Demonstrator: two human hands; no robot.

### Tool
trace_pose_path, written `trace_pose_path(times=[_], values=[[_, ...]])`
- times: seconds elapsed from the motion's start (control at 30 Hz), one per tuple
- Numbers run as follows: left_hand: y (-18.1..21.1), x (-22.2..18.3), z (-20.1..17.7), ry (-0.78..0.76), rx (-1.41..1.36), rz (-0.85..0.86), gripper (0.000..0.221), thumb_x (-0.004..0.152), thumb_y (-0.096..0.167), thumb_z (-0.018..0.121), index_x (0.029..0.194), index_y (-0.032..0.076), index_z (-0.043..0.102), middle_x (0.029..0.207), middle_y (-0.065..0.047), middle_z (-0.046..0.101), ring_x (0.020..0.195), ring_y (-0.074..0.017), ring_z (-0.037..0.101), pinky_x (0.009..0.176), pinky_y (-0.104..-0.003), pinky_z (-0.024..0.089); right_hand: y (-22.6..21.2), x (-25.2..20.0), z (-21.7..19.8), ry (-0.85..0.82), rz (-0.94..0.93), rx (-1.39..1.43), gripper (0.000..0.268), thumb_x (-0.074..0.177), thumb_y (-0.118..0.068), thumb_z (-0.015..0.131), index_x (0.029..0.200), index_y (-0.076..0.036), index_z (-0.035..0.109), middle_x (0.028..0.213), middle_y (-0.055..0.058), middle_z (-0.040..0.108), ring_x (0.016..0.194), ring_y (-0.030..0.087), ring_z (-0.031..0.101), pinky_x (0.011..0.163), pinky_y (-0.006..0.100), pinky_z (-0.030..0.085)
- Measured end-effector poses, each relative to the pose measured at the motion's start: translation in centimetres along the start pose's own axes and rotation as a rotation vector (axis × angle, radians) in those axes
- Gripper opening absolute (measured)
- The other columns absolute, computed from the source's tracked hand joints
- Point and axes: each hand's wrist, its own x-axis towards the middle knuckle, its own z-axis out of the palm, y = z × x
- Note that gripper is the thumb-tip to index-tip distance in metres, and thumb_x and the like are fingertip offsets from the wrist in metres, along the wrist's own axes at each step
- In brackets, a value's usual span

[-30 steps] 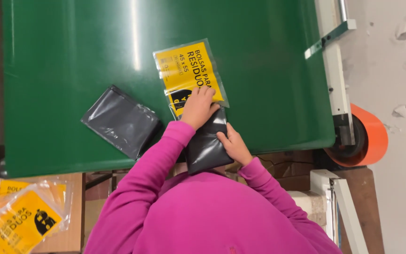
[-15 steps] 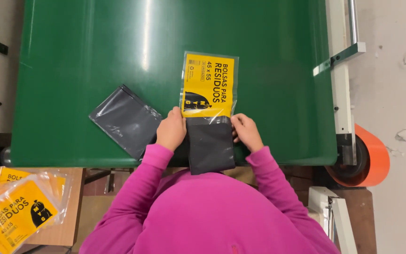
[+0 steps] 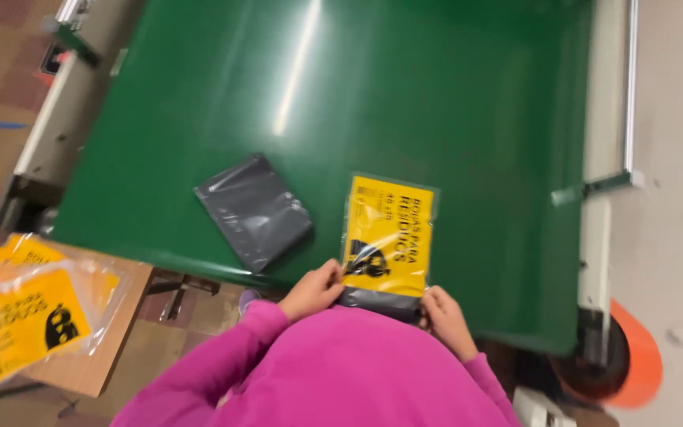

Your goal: Fold plastic bags, place them in individual yellow packages, and seal the packages using a manual heat sealer.

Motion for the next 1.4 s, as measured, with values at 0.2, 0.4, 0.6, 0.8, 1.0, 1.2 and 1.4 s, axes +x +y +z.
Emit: trace_pose_path(times=[0.2, 0.4, 0.6, 0.8, 1.0, 1.2, 1.4], values=[[11.1, 6.4, -3.3, 0.275, -0.315, 0.153, 0.018, 0.096, 0.009, 0.068, 0.102, 0.003, 0.052, 0.088, -0.007, 0.061, 0.079, -0.0095, 0.056, 0.069, -0.025, 0.050, -13.1, 2.3, -3.0, 0.543, -0.984, -0.984, 0.016, 0.111, -0.007, 0.044, 0.100, 0.000, 0.052, 0.087, 0.021, 0.054, 0.082, 0.038, 0.054, 0.073, 0.044, 0.045], [8.9, 3.9, -16.3, 0.634, 0.766, 0.181, 0.047, 0.074, 0.032, 0.081, 0.113, 0.014, 0.062, 0.111, -0.007, 0.068, 0.108, -0.0317, 0.056, 0.082, -0.051, 0.047, -5.8, 0.8, -4.1, 0.599, -0.286, -0.632, 0.024, 0.106, -0.026, 0.061, 0.102, -0.002, 0.062, 0.090, 0.014, 0.065, 0.080, 0.032, 0.065, 0.075, 0.043, 0.051], [-0.4, 7.2, -21.7, 0.468, 0.764, -0.139, 0.039, 0.074, 0.045, 0.080, 0.106, 0.023, 0.076, 0.111, -0.004, 0.065, 0.116, -0.0346, 0.052, 0.082, -0.056, 0.045, -18.9, 4.5, 13.8, 0.274, -0.949, -0.488, 0.053, 0.088, -0.020, 0.077, 0.131, 0.001, 0.053, 0.114, 0.023, 0.062, 0.103, 0.034, 0.064, 0.087, 0.039, 0.052], [8.3, -4.0, -22.9, 0.746, 0.278, 0.428, 0.023, 0.087, 0.035, 0.078, 0.099, 0.018, 0.070, 0.100, -0.001, 0.060, 0.104, -0.0277, 0.056, 0.088, -0.043, 0.048, -23.2, 9.6, 24.5, -0.037, -0.728, -0.456, 0.047, 0.090, -0.016, 0.079, 0.129, 0.004, 0.061, 0.104, 0.015, 0.073, 0.094, 0.022, 0.070, 0.084, 0.035, 0.054], [-7.2, -21.4, -30.3, 1.152, 0.111, -0.276, 0.022, 0.091, 0.026, 0.073, 0.101, 0.007, 0.072, 0.094, -0.013, 0.072, 0.083, -0.0304, 0.071, 0.074, -0.040, 0.057, -15.2, 14.7, 25.0, -0.018, -0.526, -0.346, 0.030, 0.097, -0.017, 0.075, 0.118, 0.004, 0.067, 0.105, 0.008, 0.074, 0.094, 0.014, 0.066, 0.085, 0.031, 0.053], [-24.8, -32.5, -35.2, 1.058, 0.520, -0.912, 0.030, 0.074, 0.031, 0.082, 0.095, 0.012, 0.069, 0.103, -0.007, 0.067, 0.104, -0.0356, 0.057, 0.077, -0.056, 0.048, -14.5, 14.2, 25.4, 0.024, -0.409, -0.313, 0.024, 0.101, -0.016, 0.074, 0.115, 0.002, 0.067, 0.106, 0.004, 0.072, 0.094, 0.010, 0.063, 0.085, 0.027, 0.051], [-31.1, -34.2, -33.8, 1.040, 0.464, -0.962, 0.022, 0.084, 0.035, 0.080, 0.096, 0.019, 0.070, 0.109, 0.001, 0.066, 0.115, -0.0324, 0.053, 0.083, -0.056, 0.049, -15.2, 13.6, 26.2, 0.056, -0.330, -0.341, 0.022, 0.101, -0.014, 0.075, 0.114, 0.002, 0.068, 0.105, 0.003, 0.071, 0.091, 0.009, 0.061, 0.083, 0.026, 0.050]])
